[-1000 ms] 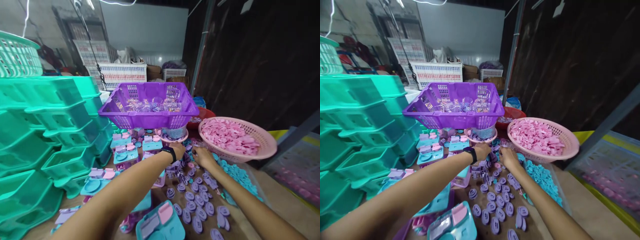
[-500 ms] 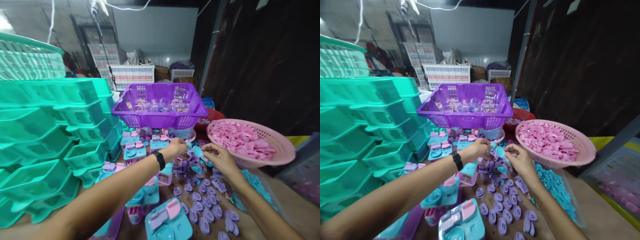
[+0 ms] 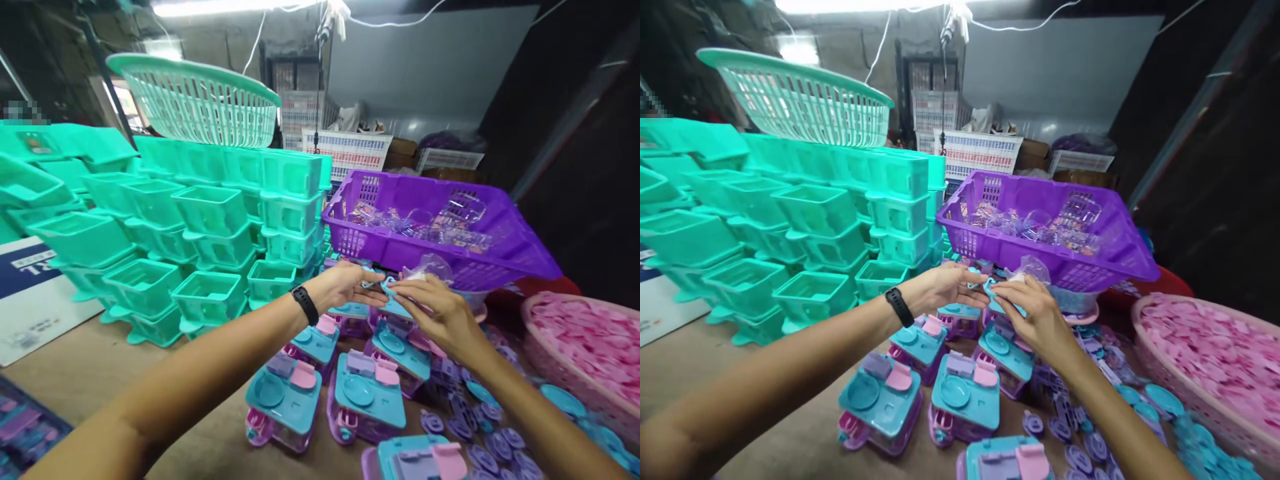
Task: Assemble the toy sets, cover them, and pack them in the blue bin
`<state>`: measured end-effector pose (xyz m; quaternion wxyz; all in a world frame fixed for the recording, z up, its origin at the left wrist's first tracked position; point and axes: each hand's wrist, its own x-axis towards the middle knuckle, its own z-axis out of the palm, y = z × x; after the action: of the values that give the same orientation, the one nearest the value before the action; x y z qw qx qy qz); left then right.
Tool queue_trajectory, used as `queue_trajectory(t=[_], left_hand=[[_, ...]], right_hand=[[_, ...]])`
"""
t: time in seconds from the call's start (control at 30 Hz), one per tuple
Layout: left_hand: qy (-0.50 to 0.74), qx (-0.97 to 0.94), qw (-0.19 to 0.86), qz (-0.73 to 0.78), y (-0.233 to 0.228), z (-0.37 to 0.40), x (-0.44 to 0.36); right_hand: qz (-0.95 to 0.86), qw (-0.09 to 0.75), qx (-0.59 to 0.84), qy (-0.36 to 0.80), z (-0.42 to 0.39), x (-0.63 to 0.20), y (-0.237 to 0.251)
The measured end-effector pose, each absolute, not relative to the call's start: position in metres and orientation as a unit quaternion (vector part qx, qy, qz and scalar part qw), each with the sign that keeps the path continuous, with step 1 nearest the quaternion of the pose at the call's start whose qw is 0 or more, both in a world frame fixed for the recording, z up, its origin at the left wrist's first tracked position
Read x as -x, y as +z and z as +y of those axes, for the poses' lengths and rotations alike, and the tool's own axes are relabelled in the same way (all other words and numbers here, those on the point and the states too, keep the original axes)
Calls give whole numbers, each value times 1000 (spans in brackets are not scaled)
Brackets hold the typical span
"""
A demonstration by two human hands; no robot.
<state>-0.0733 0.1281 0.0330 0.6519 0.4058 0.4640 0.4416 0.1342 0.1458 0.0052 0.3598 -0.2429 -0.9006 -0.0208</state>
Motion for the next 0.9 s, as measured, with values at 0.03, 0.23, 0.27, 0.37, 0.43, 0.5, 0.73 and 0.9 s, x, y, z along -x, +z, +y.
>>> queue_trajectory(t=[0.03,0.23,0.27,0.37,0.43,0.5,0.73,0.9], left_hand=[[454,-410,634,473,34,124,83],[490,-465,534,509,28,96,126],[482,-489,510,517,24,93,132],[466,-576,430,517,11,89,145],[465,-618,385,503,4,89,150],[463,-638,361,498,0,90,152],[408,-678,301,532,8,85,149],[395,-689,285,537,4,86,147]], right_hand=[[-904,328,273,-17,153,-127,5],[-871,119,474,-44,197,-112,-8],[-868,101,484,-47,202,-113,-11],[-869,41,491,-51,207,-118,-15],[-877,9,478,-48,207,-120,-17],[-887,-14,460,-46,206,-122,-17],[-925,-51,373,-46,216,-125,-19],[-939,-57,338,-37,226,-128,-24]])
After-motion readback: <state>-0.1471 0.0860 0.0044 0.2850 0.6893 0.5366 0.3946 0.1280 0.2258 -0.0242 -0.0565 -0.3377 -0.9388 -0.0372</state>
